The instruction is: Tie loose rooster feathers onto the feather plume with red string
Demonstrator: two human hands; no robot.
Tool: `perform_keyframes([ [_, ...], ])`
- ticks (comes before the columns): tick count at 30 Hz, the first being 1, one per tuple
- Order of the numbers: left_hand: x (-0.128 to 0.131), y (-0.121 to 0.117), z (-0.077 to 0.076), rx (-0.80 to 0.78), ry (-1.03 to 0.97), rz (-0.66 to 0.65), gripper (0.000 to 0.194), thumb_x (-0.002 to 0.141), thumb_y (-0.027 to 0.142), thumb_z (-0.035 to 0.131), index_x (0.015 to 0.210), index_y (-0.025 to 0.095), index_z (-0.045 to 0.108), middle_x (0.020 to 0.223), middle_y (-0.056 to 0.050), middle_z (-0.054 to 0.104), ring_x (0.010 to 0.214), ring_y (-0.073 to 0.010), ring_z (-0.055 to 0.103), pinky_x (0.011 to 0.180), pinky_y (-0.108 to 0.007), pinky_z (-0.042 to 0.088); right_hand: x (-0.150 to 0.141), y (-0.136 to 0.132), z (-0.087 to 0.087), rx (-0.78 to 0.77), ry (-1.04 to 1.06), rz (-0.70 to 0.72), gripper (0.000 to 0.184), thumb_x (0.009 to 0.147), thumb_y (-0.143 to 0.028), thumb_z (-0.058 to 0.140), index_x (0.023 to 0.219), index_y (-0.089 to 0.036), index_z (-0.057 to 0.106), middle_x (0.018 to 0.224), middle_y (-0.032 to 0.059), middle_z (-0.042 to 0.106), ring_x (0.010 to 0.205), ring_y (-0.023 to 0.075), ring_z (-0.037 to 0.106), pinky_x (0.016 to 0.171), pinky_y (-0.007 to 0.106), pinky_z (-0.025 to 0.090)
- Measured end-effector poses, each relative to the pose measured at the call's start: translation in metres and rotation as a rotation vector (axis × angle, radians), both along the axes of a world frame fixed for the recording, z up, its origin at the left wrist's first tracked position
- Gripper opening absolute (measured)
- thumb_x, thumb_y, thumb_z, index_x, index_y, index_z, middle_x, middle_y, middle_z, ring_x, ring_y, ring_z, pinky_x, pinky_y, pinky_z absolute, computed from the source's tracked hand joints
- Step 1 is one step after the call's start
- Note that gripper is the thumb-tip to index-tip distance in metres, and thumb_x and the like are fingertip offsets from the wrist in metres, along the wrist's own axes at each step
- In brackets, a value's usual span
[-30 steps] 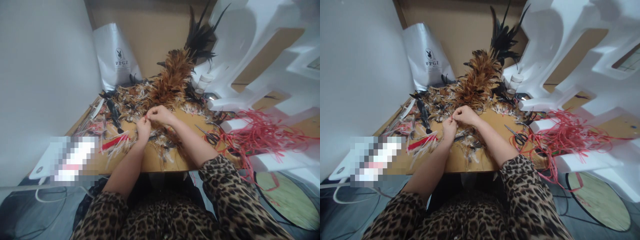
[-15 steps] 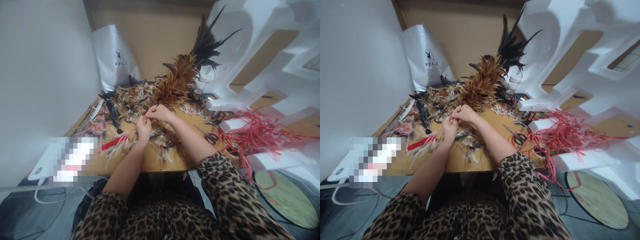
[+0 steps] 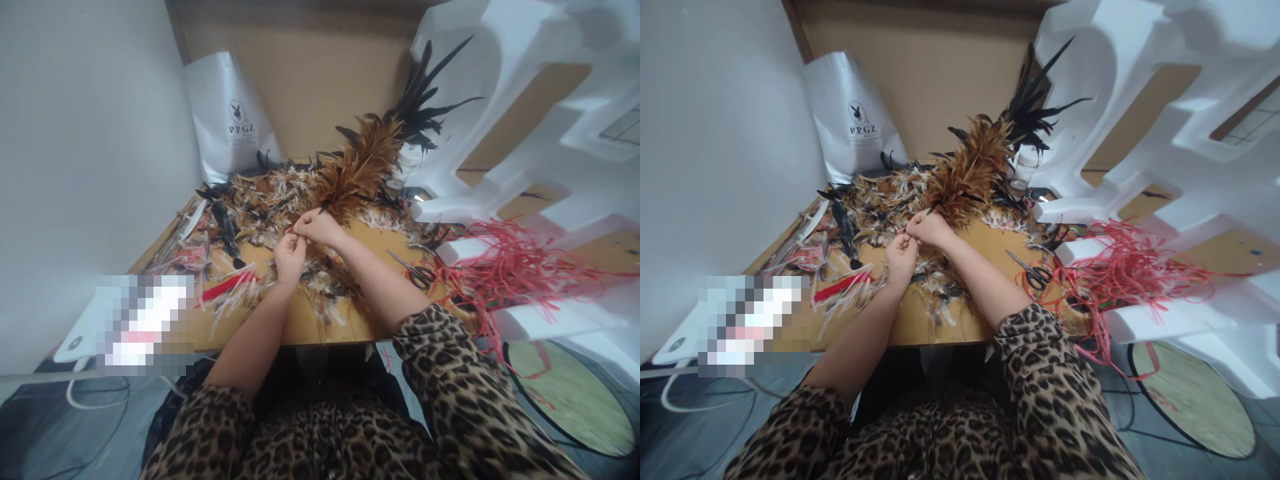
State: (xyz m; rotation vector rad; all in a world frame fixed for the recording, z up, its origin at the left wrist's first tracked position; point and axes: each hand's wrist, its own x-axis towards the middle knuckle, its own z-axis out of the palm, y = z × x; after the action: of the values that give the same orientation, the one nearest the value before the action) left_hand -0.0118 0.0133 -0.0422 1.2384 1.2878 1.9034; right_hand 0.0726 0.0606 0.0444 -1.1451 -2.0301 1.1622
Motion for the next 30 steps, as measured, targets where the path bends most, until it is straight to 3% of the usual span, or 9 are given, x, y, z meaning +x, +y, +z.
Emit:
perform_keyframes([
  [4, -0.001, 0.002, -0.005, 0.016, 0.068, 0.040, 0.022, 0.081, 0.030, 0.054, 0.064, 0.016, 0.055, 0.057, 0.001, 0.053, 0.051, -0.0084, 0.045, 0.052, -0.020, 0.037, 0.001, -0.002, 0.004, -0.049, 0.014, 0.015, 0.010, 0.071, -0.014, 0.058, 0.063, -0.010, 0.062, 0.041, -0.0028, 0.050, 0.037, 0.0062, 0.045, 0.036, 0.015, 0.029],
  [10, -0.002, 0.002, -0.007, 0.061, 0.146, 0.057, 0.021, 0.083, 0.031, 0.053, 0.068, 0.016, 0.056, 0.068, -0.002, 0.058, 0.066, -0.0126, 0.054, 0.066, -0.024, 0.043, 0.005, 0.003, 0.008, -0.075, -0.052, -0.002, 0.012, 0.075, -0.011, 0.052, 0.078, -0.013, 0.064, 0.042, -0.0042, 0.052, 0.038, 0.0076, 0.048, 0.038, 0.015, 0.034],
  [17, -0.005, -0.001, -0.006, 0.042, 0.203, 0.085, 0.019, 0.083, 0.028, 0.051, 0.068, 0.016, 0.057, 0.062, 0.000, 0.051, 0.059, -0.0113, 0.045, 0.060, -0.022, 0.037, 0.013, 0.001, 0.021, -0.052, -0.162, 0.199, 0.016, 0.074, -0.004, 0.054, 0.080, -0.012, 0.066, 0.048, -0.0043, 0.056, 0.039, 0.0058, 0.048, 0.040, 0.015, 0.035],
  [22, -0.004, -0.004, -0.004, 0.019, 0.170, 0.067, 0.020, 0.082, 0.031, 0.053, 0.069, 0.016, 0.061, 0.061, 0.000, 0.052, 0.059, -0.0117, 0.045, 0.060, -0.021, 0.037, 0.010, 0.000, 0.018, -0.010, -0.085, 0.147, 0.006, 0.074, -0.008, 0.059, 0.070, -0.012, 0.062, 0.047, -0.0037, 0.055, 0.037, 0.0063, 0.046, 0.038, 0.017, 0.034],
  [25, -0.004, -0.004, -0.002, 0.016, 0.114, 0.055, 0.021, 0.081, 0.032, 0.054, 0.069, 0.016, 0.062, 0.059, 0.001, 0.052, 0.057, -0.0112, 0.045, 0.058, -0.021, 0.037, 0.009, -0.001, 0.012, 0.039, -0.022, 0.112, 0.011, 0.077, -0.015, 0.058, 0.066, -0.012, 0.058, 0.044, -0.0050, 0.050, 0.036, 0.0051, 0.044, 0.039, 0.016, 0.034],
  [30, -0.007, 0.000, -0.002, -0.079, -0.009, 0.012, 0.028, 0.081, 0.036, 0.053, 0.063, 0.015, 0.059, 0.049, 0.002, 0.048, 0.045, -0.0083, 0.039, 0.047, -0.020, 0.030, 0.014, 0.001, 0.001, 0.076, 0.179, 0.209, 0.010, 0.076, -0.021, 0.058, 0.072, -0.012, 0.058, 0.055, -0.0040, 0.054, 0.043, 0.0049, 0.048, 0.044, 0.016, 0.037],
])
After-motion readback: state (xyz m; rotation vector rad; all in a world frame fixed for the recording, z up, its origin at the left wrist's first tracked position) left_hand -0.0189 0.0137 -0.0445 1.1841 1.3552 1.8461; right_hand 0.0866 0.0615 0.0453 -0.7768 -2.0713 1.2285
